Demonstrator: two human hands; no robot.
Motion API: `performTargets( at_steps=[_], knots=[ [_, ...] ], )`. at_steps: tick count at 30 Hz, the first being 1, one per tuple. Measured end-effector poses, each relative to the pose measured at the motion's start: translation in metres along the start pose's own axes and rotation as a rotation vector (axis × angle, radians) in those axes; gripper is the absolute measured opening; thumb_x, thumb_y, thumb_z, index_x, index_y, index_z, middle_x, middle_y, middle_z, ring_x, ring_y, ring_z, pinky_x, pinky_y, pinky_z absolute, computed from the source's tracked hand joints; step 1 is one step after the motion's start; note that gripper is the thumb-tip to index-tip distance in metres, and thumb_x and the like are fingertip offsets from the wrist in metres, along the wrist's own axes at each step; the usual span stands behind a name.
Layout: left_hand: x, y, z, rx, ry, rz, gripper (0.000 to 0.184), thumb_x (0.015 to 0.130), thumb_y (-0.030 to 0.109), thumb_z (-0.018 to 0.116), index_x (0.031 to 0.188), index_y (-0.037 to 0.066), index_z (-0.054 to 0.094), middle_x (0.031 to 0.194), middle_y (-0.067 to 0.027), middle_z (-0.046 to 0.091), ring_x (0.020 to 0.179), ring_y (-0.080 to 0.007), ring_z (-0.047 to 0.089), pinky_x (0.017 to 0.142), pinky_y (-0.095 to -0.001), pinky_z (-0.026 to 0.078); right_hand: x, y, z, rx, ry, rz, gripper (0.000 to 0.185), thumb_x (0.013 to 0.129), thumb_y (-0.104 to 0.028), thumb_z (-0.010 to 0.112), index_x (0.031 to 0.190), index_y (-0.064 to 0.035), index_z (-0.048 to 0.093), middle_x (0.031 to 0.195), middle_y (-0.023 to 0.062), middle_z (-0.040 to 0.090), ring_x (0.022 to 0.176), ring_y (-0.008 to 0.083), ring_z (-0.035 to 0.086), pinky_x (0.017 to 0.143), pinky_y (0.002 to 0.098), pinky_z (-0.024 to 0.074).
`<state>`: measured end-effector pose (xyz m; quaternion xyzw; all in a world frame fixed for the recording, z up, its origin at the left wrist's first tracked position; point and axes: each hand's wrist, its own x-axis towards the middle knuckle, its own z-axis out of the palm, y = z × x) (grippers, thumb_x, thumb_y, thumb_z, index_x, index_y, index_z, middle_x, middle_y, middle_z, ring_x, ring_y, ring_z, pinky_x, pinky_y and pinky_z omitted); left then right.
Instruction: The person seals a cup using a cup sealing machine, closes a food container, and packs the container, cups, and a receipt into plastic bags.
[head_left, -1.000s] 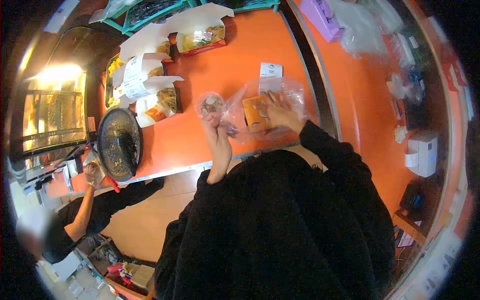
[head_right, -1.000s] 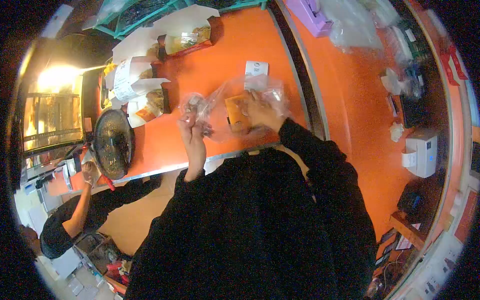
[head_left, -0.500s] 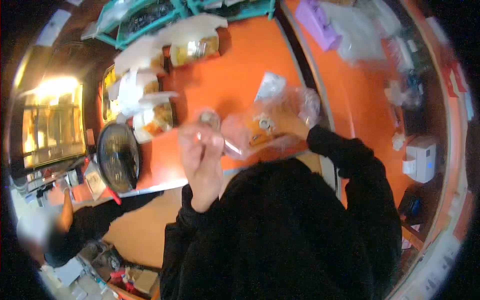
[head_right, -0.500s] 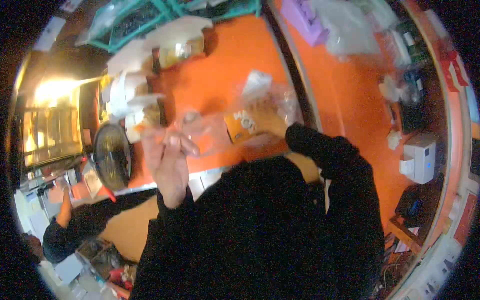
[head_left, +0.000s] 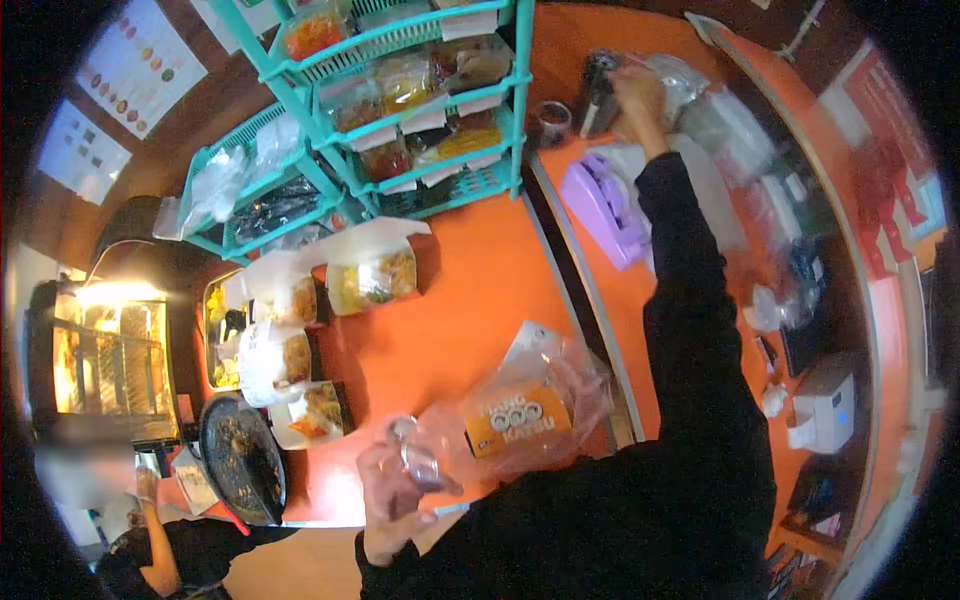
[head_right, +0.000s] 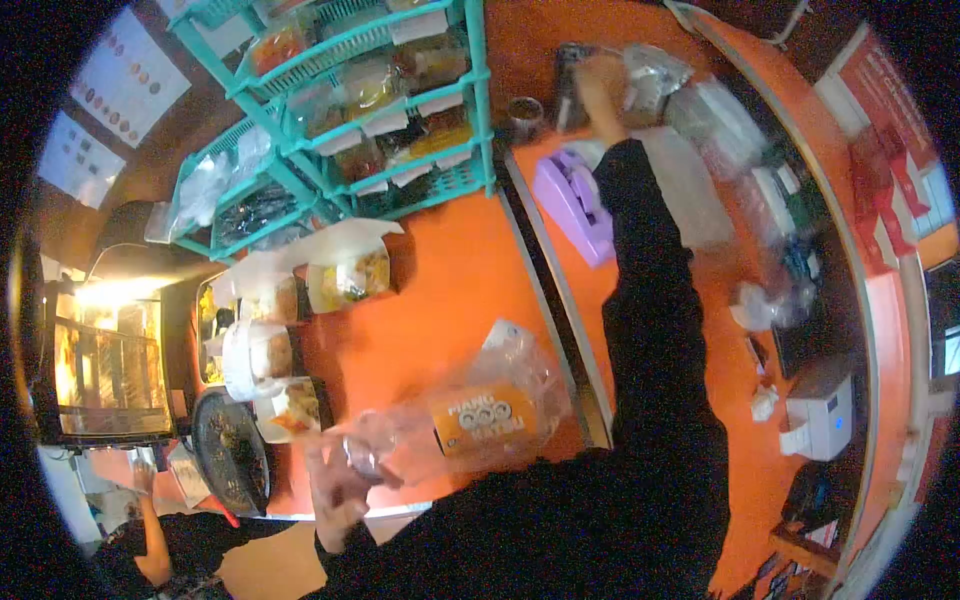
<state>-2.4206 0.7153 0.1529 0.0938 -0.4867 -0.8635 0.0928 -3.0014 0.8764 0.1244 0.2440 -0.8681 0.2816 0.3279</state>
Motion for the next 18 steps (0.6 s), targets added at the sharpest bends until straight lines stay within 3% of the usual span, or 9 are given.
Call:
performTargets(
  at_steps=[1, 2, 4, 8, 10, 11, 13, 14, 18],
  knots=[
    [0.002, 0.001, -0.001, -0.007, -0.013, 0.0, 0.075, 0.064, 0.006, 0.07, 0.122, 0.016, 0.023, 0.103, -0.013, 0.041, 0.092, -0.027, 0.05, 0.072, -0.0455, 0.049, 0.013, 0.048, 0.026, -0.015, 0.17, -0.016, 0.02, 0.071, -0.016, 0.06, 0.089, -0.0097, 0.065, 0.078, 0.0064, 0.064, 0.067, 0.0172, 0.061, 0.059, 0.0277, 0.047],
    [0.003, -0.001, -0.003, -0.002, -0.006, 0.009, 0.075, 0.064, 0.006, 0.07, 0.122, 0.016, 0.023, 0.103, -0.013, 0.041, 0.092, -0.027, 0.05, 0.072, -0.0455, 0.049, 0.019, 0.075, 0.045, -0.004, 0.172, -0.02, 0.02, 0.071, -0.016, 0.06, 0.089, -0.0097, 0.065, 0.078, 0.0064, 0.064, 0.067, 0.0172, 0.061, 0.059, 0.0277, 0.047],
    [0.005, -0.003, -0.005, -0.057, 0.014, 0.018, 0.073, 0.064, 0.006, 0.07, 0.121, 0.015, 0.025, 0.102, -0.0151, 0.042, 0.085, -0.0291, 0.053, 0.071, -0.0442, 0.049, 0.023, 0.104, 0.075, 0.075, 0.128, 0.124, 0.019, 0.068, -0.03, 0.063, 0.076, -0.0125, 0.066, 0.091, 0.0071, 0.062, 0.08, 0.0285, 0.058, 0.071, 0.0393, 0.0451],
    [0.011, -0.007, 0.004, -0.099, 0.124, 0.073, 0.073, 0.063, 0.007, 0.071, 0.121, 0.014, 0.026, 0.102, -0.0167, 0.043, 0.08, -0.0301, 0.055, 0.072, -0.0423, 0.048, 0.032, 0.053, 0.039, -0.002, 0.072, 0.25, 0.023, 0.068, -0.03, 0.063, 0.082, -0.0117, 0.064, 0.088, 0.0107, 0.061, 0.079, 0.0304, 0.058, 0.071, 0.0412, 0.0449],
    [0.013, -0.009, 0.009, -0.08, 0.116, 0.08, 0.074, 0.063, 0.008, 0.071, 0.121, 0.014, 0.025, 0.102, -0.0168, 0.043, 0.08, -0.03, 0.055, 0.072, -0.0421, 0.047, 0.034, 0.045, 0.023, -0.316, 0.11, 0.232, 0.025, 0.073, -0.027, 0.06, 0.089, -0.0085, 0.063, 0.081, 0.0153, 0.062, 0.077, 0.0267, 0.06, 0.067, 0.0379, 0.0454],
    [0.013, -0.01, 0.012, -0.056, 0.094, 0.099, 0.075, 0.063, 0.008, 0.071, 0.122, 0.014, 0.025, 0.102, -0.0168, 0.043, 0.08, -0.0298, 0.055, 0.073, -0.0419, 0.047, 0.036, 0.048, 0.018, -0.318, 0.096, 0.232, 0.025, 0.073, -0.027, 0.06, 0.089, -0.0085, 0.063, 0.081, 0.0153, 0.062, 0.077, 0.0267, 0.06, 0.067, 0.0379, 0.0454],
    [0.008, -0.01, 0.02, -0.058, 0.158, 0.062, 0.076, 0.063, 0.01, 0.072, 0.122, 0.014, 0.025, 0.103, -0.0166, 0.043, 0.081, -0.0296, 0.054, 0.072, -0.0417, 0.046, 0.044, 0.056, 0.013, -0.419, 0.032, 0.0, 0.023, 0.073, -0.024, 0.059, 0.09, -0.0089, 0.062, 0.08, 0.0169, 0.061, 0.077, 0.028, 0.06, 0.065, 0.0384, 0.0455],
    [0.007, -0.01, 0.019, -0.044, 0.117, 0.042, 0.076, 0.063, 0.01, 0.072, 0.122, 0.014, 0.025, 0.103, -0.0164, 0.043, 0.082, -0.0296, 0.054, 0.073, -0.0417, 0.046, 0.044, 0.055, 0.007, -0.42, 0.027, -0.003, 0.023, 0.073, -0.024, 0.059, 0.09, -0.0089, 0.062, 0.08, 0.0169, 0.061, 0.077, 0.028, 0.06, 0.065, 0.0384, 0.0455],
    [-0.004, -0.017, 0.024, -0.002, 0.095, 0.037, 0.075, 0.062, 0.012, 0.071, 0.122, 0.013, 0.025, 0.106, -0.0159, 0.041, 0.083, -0.0291, 0.053, 0.074, -0.0425, 0.045, 0.051, 0.06, -0.007, -0.014, 0.128, -0.027, 0.025, 0.069, -0.019, 0.061, 0.091, -0.0077, 0.06, 0.08, 0.0164, 0.062, 0.075, 0.028, 0.06, 0.063, 0.0352, 0.0471]
  ],
)
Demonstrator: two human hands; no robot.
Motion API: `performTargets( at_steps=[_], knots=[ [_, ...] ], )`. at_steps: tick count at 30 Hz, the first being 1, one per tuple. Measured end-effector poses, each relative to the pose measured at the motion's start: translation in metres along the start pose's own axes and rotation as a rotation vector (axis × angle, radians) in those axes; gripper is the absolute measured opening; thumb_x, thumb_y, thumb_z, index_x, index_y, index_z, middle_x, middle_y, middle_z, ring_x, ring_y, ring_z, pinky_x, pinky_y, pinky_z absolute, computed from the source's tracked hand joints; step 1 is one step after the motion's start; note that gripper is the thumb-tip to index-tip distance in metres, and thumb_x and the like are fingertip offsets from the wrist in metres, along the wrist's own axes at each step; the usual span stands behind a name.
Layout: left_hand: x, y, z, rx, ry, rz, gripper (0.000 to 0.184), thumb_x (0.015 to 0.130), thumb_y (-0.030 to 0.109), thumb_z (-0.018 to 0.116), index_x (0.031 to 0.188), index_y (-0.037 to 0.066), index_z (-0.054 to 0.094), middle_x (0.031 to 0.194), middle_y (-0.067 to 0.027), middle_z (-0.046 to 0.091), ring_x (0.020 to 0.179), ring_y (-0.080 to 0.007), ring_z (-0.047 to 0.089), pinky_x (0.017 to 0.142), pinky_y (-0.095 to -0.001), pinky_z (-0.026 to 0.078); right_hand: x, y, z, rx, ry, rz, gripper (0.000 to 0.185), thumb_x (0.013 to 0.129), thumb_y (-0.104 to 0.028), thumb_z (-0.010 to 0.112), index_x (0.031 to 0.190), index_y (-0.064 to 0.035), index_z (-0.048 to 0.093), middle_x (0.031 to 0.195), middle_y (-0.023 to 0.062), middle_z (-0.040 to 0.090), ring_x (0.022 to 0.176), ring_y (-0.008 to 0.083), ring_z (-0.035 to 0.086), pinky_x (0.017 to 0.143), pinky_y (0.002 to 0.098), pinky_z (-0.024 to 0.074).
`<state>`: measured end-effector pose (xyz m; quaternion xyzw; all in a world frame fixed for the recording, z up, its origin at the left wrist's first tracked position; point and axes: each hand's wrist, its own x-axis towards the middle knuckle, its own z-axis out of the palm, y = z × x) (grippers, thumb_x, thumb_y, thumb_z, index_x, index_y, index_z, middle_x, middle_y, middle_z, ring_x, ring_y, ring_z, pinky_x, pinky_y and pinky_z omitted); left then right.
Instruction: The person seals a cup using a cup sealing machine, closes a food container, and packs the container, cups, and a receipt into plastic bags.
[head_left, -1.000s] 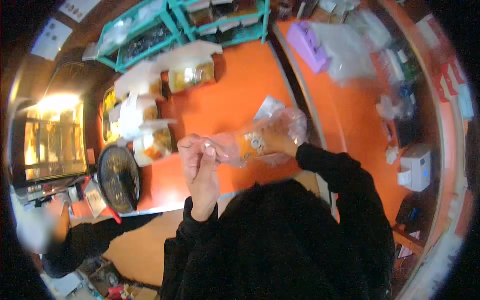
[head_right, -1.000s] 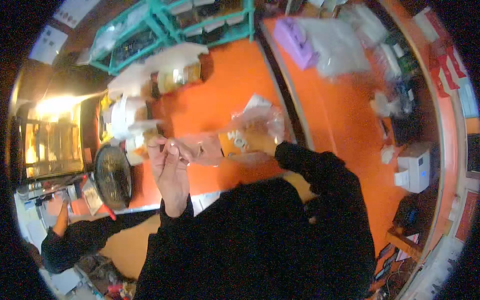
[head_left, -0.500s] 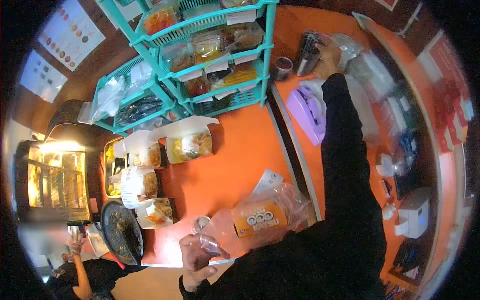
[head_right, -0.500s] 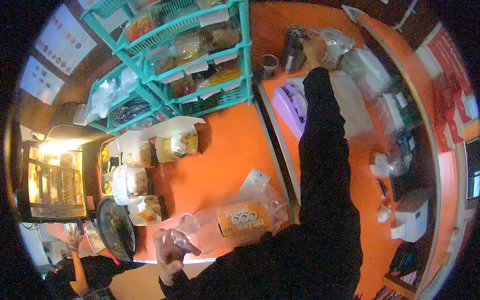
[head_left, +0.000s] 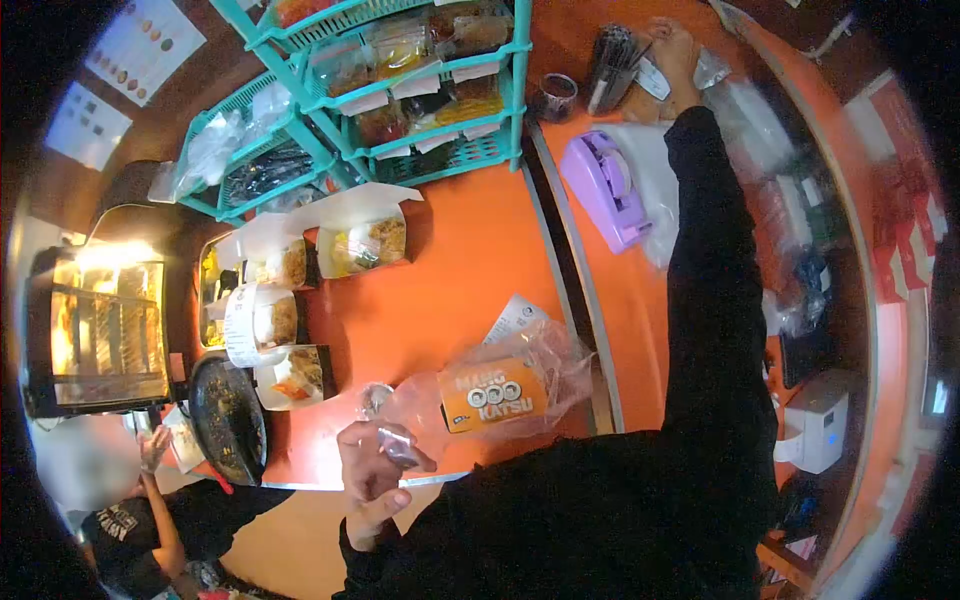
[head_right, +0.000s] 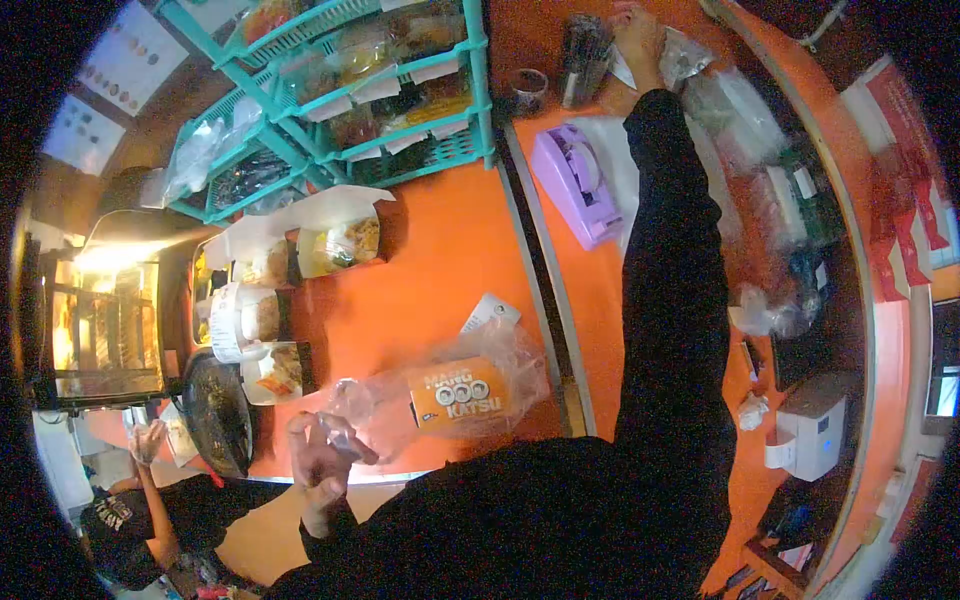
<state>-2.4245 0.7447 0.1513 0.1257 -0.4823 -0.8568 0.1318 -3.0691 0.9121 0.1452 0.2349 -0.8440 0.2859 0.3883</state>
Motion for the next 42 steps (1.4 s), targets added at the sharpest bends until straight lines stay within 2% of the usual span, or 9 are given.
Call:
performTargets(
  at_steps=[7, 12, 15, 19, 22, 24, 29, 34, 42],
  knots=[
    [-0.01, 0.003, -0.003, 0.092, 0.081, 0.116, 0.088, 0.063, 0.032, 0.07, 0.131, 0.016, 0.017, 0.12, -0.0143, 0.038, 0.098, -0.0325, 0.05, 0.079, -0.0471, 0.044, 0.035, -0.06, -0.105, 0.859, -0.057, 0.131, 0.012, 0.084, -0.014, 0.046, 0.079, -0.0051, 0.051, 0.07, 0.0059, 0.052, 0.059, 0.0176, 0.05, 0.053, 0.0303, 0.0387],
    [-0.013, 0.009, -0.012, -0.044, -0.004, 0.087, 0.094, 0.063, 0.032, 0.07, 0.134, 0.019, 0.011, 0.13, -0.016, 0.029, 0.112, -0.0377, 0.038, 0.082, -0.049, 0.043, -0.124, -0.296, -0.259, 0.825, -0.411, -0.62, 0.012, 0.08, -0.015, 0.047, 0.08, -0.0045, 0.053, 0.066, 0.009, 0.054, 0.054, 0.0249, 0.052, 0.049, 0.0357, 0.0414],
    [-0.013, 0.009, -0.017, -0.094, -0.051, 0.125, 0.096, 0.063, 0.031, 0.069, 0.135, 0.019, 0.007, 0.131, -0.0163, 0.026, 0.113, -0.0372, 0.038, 0.083, -0.0489, 0.043, -0.24, -0.36, -0.239, 0.836, -0.919, -0.805, 0.015, 0.076, -0.016, 0.049, 0.081, -0.0028, 0.054, 0.066, 0.0131, 0.056, 0.057, 0.0289, 0.056, 0.051, 0.0389, 0.0437],
    [-0.015, 0.011, -0.022, -0.063, -0.105, 0.1, 0.098, 0.063, 0.03, 0.069, 0.134, 0.022, 0.002, 0.126, -0.0177, 0.031, 0.094, -0.0352, 0.052, 0.076, -0.0459, 0.046, -0.392, -0.334, -0.128, 0.471, -1.352, -0.772, 0.018, 0.072, -0.012, 0.051, 0.087, -0.0051, 0.058, 0.081, 0.0129, 0.057, 0.078, 0.0256, 0.054, 0.07, 0.0386, 0.0431],
    [-0.016, 0.015, -0.032, -0.042, -0.172, 0.12, 0.095, 0.064, 0.028, 0.068, 0.133, 0.022, 0.003, 0.125, -0.0175, 0.031, 0.096, -0.0334, 0.051, 0.076, -0.0449, 0.046, -0.36, -0.314, -0.18, 0.625, -1.235, -0.518, 0.011, 0.069, -0.013, 0.054, 0.073, -0.0069, 0.062, 0.079, 0.0115, 0.058, 0.085, 0.0232, 0.053, 0.074, 0.0415, 0.042],
    [-0.015, 0.018, -0.038, -0.016, -0.175, 0.104, 0.096, 0.064, 0.029, 0.068, 0.134, 0.02, 0.003, 0.127, -0.0184, 0.03, 0.1, -0.0324, 0.049, 0.078, -0.0435, 0.046, -0.31, -0.304, -0.231, 0.029, -1.321, -0.616, 0.012, 0.066, -0.011, 0.056, 0.075, -0.0077, 0.063, 0.085, 0.0106, 0.058, 0.092, 0.0206, 0.052, 0.08, 0.0406, 0.0402],
    [-0.009, 0.017, -0.028, 0.045, -0.284, 0.148, 0.091, 0.065, 0.017, 0.07, 0.131, 0.019, 0.008, 0.123, -0.0171, 0.033, 0.097, -0.0289, 0.05, 0.073, -0.0396, 0.049, -0.306, -0.273, -0.261, 0.004, -1.216, -0.934, 0.032, 0.067, -0.014, 0.057, 0.097, -0.0059, 0.056, 0.098, 0.0107, 0.055, 0.093, 0.0243, 0.051, 0.089, 0.0363, 0.0341],
    [-0.003, 0.013, -0.027, 0.032, -0.287, 0.115, 0.088, 0.066, 0.015, 0.069, 0.131, 0.017, 0.01, 0.122, -0.0167, 0.033, 0.088, -0.0268, 0.055, 0.069, -0.0344, 0.05, -0.356, -0.298, -0.227, 0.106, -0.866, -0.956, 0.014, 0.067, -0.014, 0.053, 0.075, -0.0058, 0.06, 0.072, 0.0102, 0.058, 0.069, 0.0222, 0.056, 0.061, 0.0356, 0.0419],
    [-0.015, 0.017, -0.037, 0.029, -0.264, 0.101, 0.085, 0.067, 0.015, 0.069, 0.13, 0.017, 0.012, 0.12, -0.0172, 0.035, 0.086, -0.027, 0.055, 0.068, -0.0339, 0.049, -0.374, -0.268, -0.207, -0.295, -1.415, -0.749, 0.017, 0.065, -0.013, 0.057, 0.08, -0.0053, 0.061, 0.069, 0.0101, 0.059, 0.064, 0.0255, 0.058, 0.056, 0.0389, 0.0428]
  ],
)
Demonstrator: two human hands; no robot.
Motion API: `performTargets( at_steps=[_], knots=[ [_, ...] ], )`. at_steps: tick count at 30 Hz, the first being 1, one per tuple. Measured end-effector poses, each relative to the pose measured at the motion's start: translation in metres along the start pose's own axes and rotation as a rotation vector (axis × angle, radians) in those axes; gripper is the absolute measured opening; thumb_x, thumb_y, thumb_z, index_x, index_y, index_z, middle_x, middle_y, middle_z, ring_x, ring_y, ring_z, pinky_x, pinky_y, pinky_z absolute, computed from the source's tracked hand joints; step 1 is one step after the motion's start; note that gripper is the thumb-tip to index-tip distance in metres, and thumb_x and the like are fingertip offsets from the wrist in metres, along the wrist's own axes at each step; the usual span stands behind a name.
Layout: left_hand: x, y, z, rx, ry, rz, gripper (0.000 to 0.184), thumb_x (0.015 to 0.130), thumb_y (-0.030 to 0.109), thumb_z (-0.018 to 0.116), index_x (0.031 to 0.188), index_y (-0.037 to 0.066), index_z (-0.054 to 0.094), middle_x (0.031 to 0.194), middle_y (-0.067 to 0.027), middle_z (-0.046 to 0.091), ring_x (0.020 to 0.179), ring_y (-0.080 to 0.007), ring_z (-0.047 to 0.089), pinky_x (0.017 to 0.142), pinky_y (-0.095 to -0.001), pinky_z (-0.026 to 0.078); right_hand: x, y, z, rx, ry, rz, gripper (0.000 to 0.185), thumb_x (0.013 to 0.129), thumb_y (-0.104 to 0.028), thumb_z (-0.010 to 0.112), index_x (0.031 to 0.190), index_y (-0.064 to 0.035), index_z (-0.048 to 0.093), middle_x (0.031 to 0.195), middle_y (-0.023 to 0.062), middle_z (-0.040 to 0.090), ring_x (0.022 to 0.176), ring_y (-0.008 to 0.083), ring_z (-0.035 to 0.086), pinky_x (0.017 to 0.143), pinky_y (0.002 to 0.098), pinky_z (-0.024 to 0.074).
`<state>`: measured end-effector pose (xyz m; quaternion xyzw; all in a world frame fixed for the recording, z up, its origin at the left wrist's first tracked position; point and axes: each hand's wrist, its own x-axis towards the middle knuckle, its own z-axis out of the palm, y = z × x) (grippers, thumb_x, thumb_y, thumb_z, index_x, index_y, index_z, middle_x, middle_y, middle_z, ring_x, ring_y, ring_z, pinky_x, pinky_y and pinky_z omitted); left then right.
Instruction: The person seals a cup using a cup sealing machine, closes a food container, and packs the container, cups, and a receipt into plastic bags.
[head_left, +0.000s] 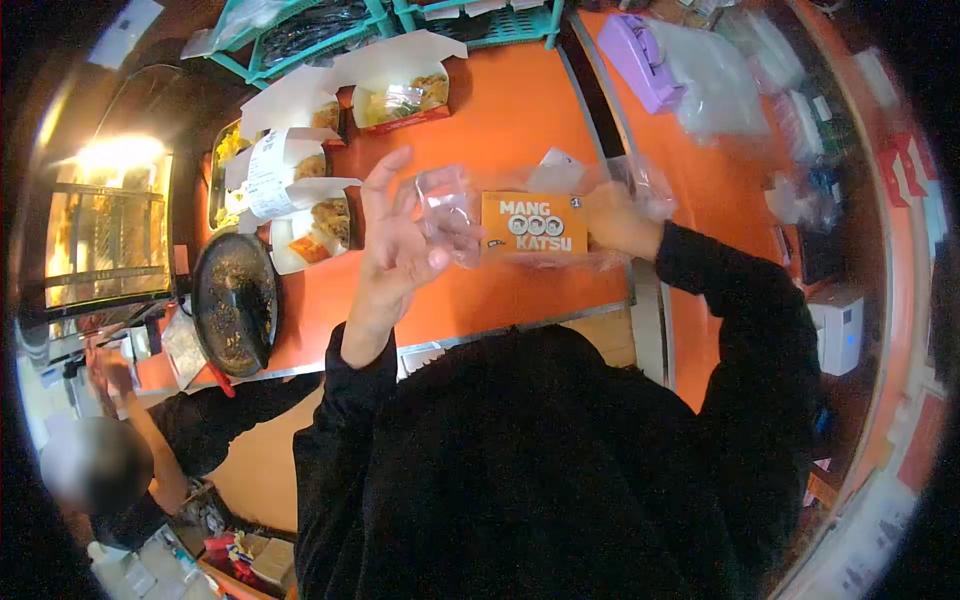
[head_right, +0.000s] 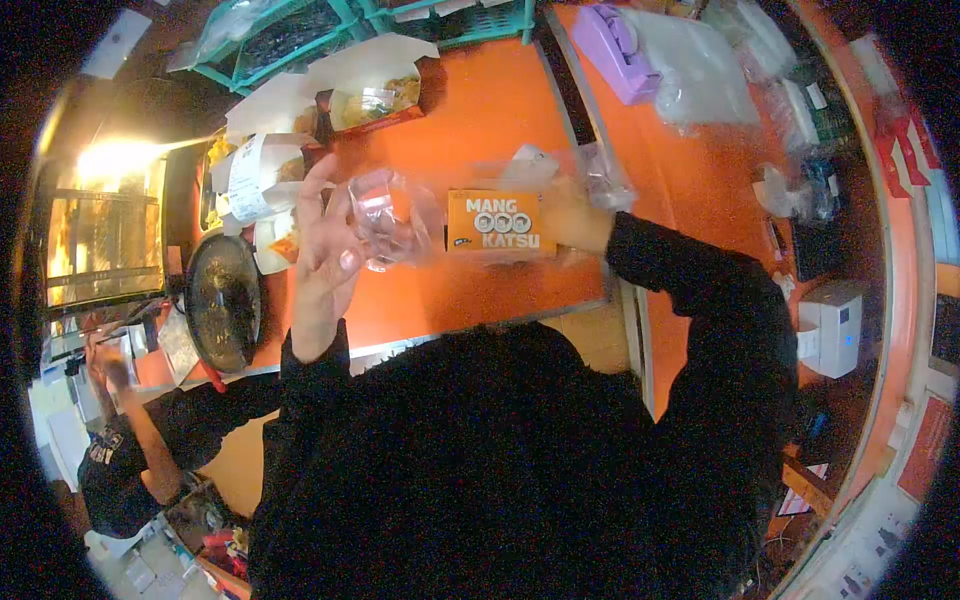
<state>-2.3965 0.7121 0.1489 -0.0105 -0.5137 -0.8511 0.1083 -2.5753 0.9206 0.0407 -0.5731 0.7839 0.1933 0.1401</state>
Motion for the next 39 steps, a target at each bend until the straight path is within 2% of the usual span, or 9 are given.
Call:
performTargets(
  at_steps=[5, 16, 18, 19, 22, 25, 32, 35, 39],
  knots=[
    [0.004, -0.001, -0.003, -0.054, -0.03, -0.004, 0.084, 0.067, 0.014, 0.068, 0.129, 0.018, 0.012, 0.12, -0.0164, 0.034, 0.087, -0.0272, 0.055, 0.072, -0.0356, 0.048, -0.012, 0.001, -0.048, 0.123, 0.507, -0.097, 0.01, 0.068, -0.009, 0.053, 0.071, -0.0011, 0.058, 0.065, 0.0138, 0.057, 0.061, 0.0283, 0.057, 0.053, 0.0419, 0.0413],
    [0.011, 0.012, -0.013, -0.027, -0.076, -0.055, 0.082, 0.069, 0.015, 0.068, 0.129, 0.015, 0.013, 0.123, -0.0158, 0.031, 0.092, -0.0269, 0.053, 0.078, -0.0365, 0.046, -0.064, 0.007, -0.084, 0.073, 0.097, 0.175, 0.023, 0.066, -0.009, 0.061, 0.088, -0.0023, 0.059, 0.084, 0.0122, 0.059, 0.085, 0.0298, 0.056, 0.078, 0.0381, 0.044],
    [0.01, 0.017, -0.018, -0.037, -0.095, -0.092, 0.083, 0.068, 0.017, 0.069, 0.129, 0.014, 0.014, 0.125, -0.0156, 0.03, 0.095, -0.0263, 0.052, 0.079, -0.036, 0.046, -0.089, 0.026, -0.089, 0.212, 0.548, -0.048, 0.031, 0.067, -0.019, 0.062, 0.092, -0.0011, 0.058, 0.094, 0.0119, 0.059, 0.094, 0.0296, 0.055, 0.079, 0.0374, 0.0435],
    [0.004, 0.02, -0.028, 0.519, -0.081, 0.005, 0.084, 0.066, 0.019, 0.071, 0.129, 0.01, 0.015, 0.126, -0.0155, 0.029, 0.101, -0.0266, 0.047, 0.083, -0.037, 0.043, -0.106, 0.035, -0.081, 0.206, 0.548, -0.045, 0.031, 0.067, -0.019, 0.062, 0.092, -0.0011, 0.058, 0.094, 0.0119, 0.059, 0.094, 0.0296, 0.055, 0.079, 0.0374, 0.0435],
    [-0.018, -0.005, -0.065, 1.097, -0.013, 0.05, 0.086, 0.062, 0.02, 0.074, 0.127, 0.005, 0.019, 0.127, -0.0149, 0.027, 0.112, -0.0272, 0.038, 0.09, -0.0389, 0.037, -0.134, 0.054, -0.047, 0.458, 0.887, 0.294, 0.053, 0.064, -0.027, 0.068, 0.107, -0.0011, 0.051, 0.111, 0.0168, 0.052, 0.108, 0.0311, 0.045, 0.09, 0.0383, 0.0365],
    [-0.016, -0.078, -0.054, 0.633, 0.001, -0.144, 0.091, 0.054, 0.012, 0.078, 0.128, 0.003, 0.025, 0.126, -0.0132, 0.034, 0.115, -0.0255, 0.034, 0.093, -0.038, 0.033, -0.085, 0.032, 0.055, 0.877, 0.49, 0.322, 0.096, 0.049, -0.032, 0.079, 0.126, -0.003, 0.029, 0.13, 0.019, 0.031, 0.12, 0.0309, 0.031, 0.097, 0.0407, 0.0272],
    [0.06, -0.221, -0.054, 1.37, -0.118, -0.386, 0.053, 0.073, 0.011, 0.062, 0.116, 0.001, 0.034, 0.095, -0.0105, 0.053, 0.083, -0.0232, 0.054, 0.065, -0.0363, 0.047, 0.056, -0.057, 0.069, 1.594, 0.591, 0.411, 0.071, 0.056, -0.024, 0.073, 0.116, -0.0035, 0.04, 0.119, 0.0174, 0.039, 0.11, 0.0323, 0.038, 0.093, 0.0413, 0.0306],
    [0.035, -0.228, -0.045, 0.224, 0.149, -0.009, 0.049, 0.073, 0.013, 0.061, 0.115, 0.0, 0.039, 0.096, -0.011, 0.053, 0.081, -0.0231, 0.056, 0.062, -0.0366, 0.048, 0.062, -0.069, 0.055, 1.625, 0.732, 0.505, 0.061, 0.059, -0.02, 0.071, 0.112, -0.0038, 0.045, 0.115, 0.0167, 0.043, 0.106, 0.0329, 0.04, 0.091, 0.0416, 0.0321],
    [0.024, -0.254, -0.05, 1.102, 0.167, 0.099, 0.056, 0.074, 0.015, 0.06, 0.12, 0.0, 0.032, 0.104, -0.0139, 0.05, 0.092, -0.0267, 0.051, 0.079, -0.0382, 0.04, 0.058, -0.079, 0.045, 1.568, 0.786, 0.555, 0.047, 0.063, -0.016, 0.068, 0.106, -0.0041, 0.051, 0.108, 0.0158, 0.047, 0.101, 0.0337, 0.044, 0.088, 0.042, 0.0341]
  ],
)
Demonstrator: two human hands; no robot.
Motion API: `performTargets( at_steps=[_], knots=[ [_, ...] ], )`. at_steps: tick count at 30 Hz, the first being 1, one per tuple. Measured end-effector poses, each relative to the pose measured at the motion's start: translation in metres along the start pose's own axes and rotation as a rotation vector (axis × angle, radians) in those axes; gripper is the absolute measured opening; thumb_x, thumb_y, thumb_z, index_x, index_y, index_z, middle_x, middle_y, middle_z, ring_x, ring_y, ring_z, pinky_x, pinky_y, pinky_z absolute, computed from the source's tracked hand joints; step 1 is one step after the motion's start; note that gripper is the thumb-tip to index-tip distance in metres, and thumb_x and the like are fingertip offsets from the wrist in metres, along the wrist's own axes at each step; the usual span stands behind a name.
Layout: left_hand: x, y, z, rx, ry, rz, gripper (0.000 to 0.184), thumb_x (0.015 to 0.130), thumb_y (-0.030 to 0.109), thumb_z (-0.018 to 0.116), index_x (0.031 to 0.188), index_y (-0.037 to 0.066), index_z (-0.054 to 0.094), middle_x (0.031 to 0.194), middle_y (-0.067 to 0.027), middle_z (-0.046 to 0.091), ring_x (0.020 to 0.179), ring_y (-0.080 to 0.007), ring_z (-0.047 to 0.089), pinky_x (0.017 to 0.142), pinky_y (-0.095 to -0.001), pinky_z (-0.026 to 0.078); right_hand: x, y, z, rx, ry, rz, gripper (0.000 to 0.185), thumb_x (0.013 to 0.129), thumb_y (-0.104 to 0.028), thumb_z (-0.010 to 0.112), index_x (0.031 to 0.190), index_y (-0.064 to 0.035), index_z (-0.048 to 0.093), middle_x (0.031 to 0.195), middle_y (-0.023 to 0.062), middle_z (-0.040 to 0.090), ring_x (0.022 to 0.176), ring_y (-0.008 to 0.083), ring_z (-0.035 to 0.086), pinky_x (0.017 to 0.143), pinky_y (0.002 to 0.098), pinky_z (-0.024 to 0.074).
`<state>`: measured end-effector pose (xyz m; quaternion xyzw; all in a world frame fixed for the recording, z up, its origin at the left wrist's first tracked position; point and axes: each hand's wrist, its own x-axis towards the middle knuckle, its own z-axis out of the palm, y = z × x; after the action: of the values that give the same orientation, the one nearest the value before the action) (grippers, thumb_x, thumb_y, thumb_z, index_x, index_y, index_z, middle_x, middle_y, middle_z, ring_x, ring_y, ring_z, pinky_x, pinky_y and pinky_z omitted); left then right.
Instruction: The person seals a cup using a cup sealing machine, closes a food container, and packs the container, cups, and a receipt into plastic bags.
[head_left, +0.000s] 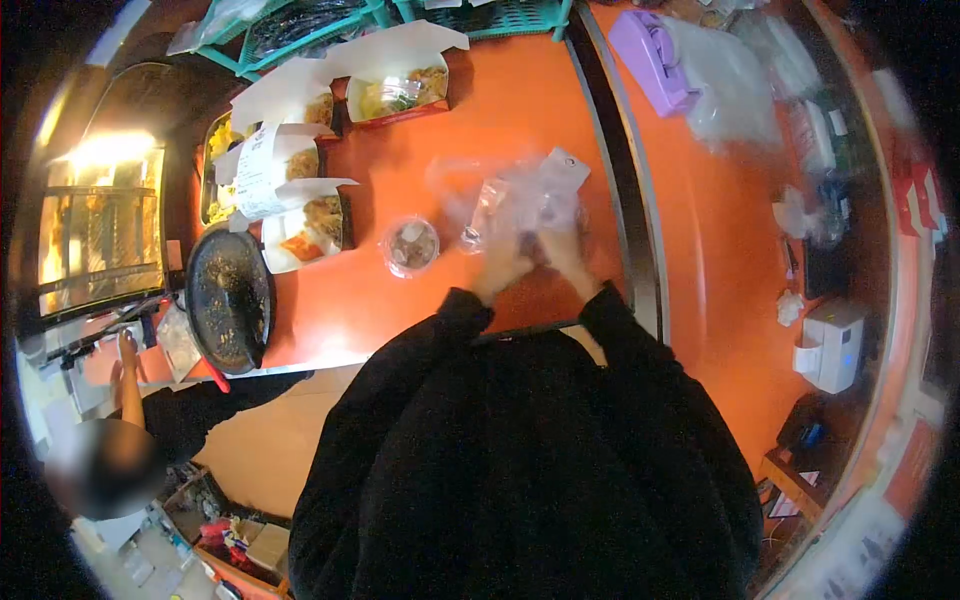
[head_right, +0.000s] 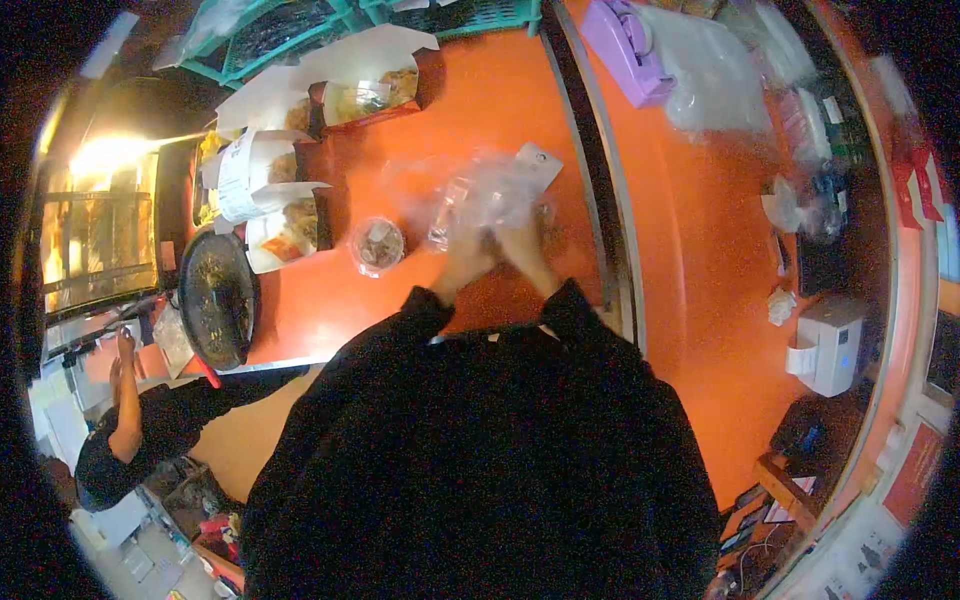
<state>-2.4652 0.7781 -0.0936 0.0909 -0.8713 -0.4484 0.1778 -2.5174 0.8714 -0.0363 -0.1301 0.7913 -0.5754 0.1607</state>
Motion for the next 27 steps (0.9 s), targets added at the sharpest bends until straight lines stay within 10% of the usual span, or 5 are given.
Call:
performTargets(
  at_steps=[4, 14, 17, 20, 27],
  knots=[
    [-0.005, -0.011, 0.005, 0.091, -0.313, -0.065, 0.066, 0.073, 0.021, 0.062, 0.125, -0.001, 0.027, 0.11, -0.0177, 0.048, 0.098, -0.0311, 0.048, 0.09, -0.0414, 0.033, -0.009, 0.009, -0.017, -0.57, 0.047, -0.579, 0.051, 0.064, -0.019, 0.069, 0.108, -0.0036, 0.049, 0.099, 0.0172, 0.054, 0.094, 0.0322, 0.051, 0.081, 0.0391, 0.0402],
    [-0.011, 0.014, -0.006, -0.065, -0.388, -0.07, 0.05, 0.074, 0.024, 0.061, 0.115, 0.003, 0.043, 0.107, -0.0164, 0.05, 0.096, -0.0301, 0.048, 0.09, -0.0423, 0.033, -0.026, -0.036, -0.017, -0.408, -0.263, -0.118, 0.058, 0.063, -0.018, 0.069, 0.112, -0.0004, 0.044, 0.104, 0.0192, 0.05, 0.101, 0.0343, 0.047, 0.086, 0.0404, 0.037],
    [-0.009, 0.02, -0.004, -0.07, -0.38, -0.034, 0.047, 0.074, 0.023, 0.06, 0.113, 0.003, 0.045, 0.107, -0.0158, 0.05, 0.098, -0.0292, 0.048, 0.09, -0.0418, 0.033, -0.013, -0.088, -0.09, -0.198, -0.87, -0.198, 0.046, 0.072, -0.016, 0.063, 0.111, 0.0014, 0.047, 0.113, 0.0157, 0.049, 0.103, 0.0257, 0.049, 0.085, 0.0335, 0.0408],
    [-0.002, 0.023, -0.006, -0.053, -0.376, 0.013, 0.044, 0.074, 0.022, 0.06, 0.111, 0.004, 0.046, 0.108, -0.0153, 0.05, 0.099, -0.0283, 0.047, 0.091, -0.0412, 0.033, 0.039, -0.064, -0.124, 0.254, -0.529, 0.174, 0.04, 0.079, -0.017, 0.057, 0.114, -0.0002, 0.047, 0.111, 0.0112, 0.052, 0.098, 0.0178, 0.052, 0.08, 0.0292, 0.0432],
    [0.002, 0.01, -0.011, -0.455, -0.255, -0.098, 0.038, 0.074, 0.021, 0.059, 0.108, 0.005, 0.051, 0.109, -0.014, 0.05, 0.103, -0.0261, 0.046, 0.092, -0.0398, 0.033, 0.08, -0.039, -0.058, 0.112, -0.475, 0.001, 0.04, 0.082, -0.026, 0.053, 0.114, -0.0024, 0.048, 0.107, 0.0099, 0.053, 0.096, 0.0152, 0.051, 0.08, 0.0272, 0.0415]
  ],
)
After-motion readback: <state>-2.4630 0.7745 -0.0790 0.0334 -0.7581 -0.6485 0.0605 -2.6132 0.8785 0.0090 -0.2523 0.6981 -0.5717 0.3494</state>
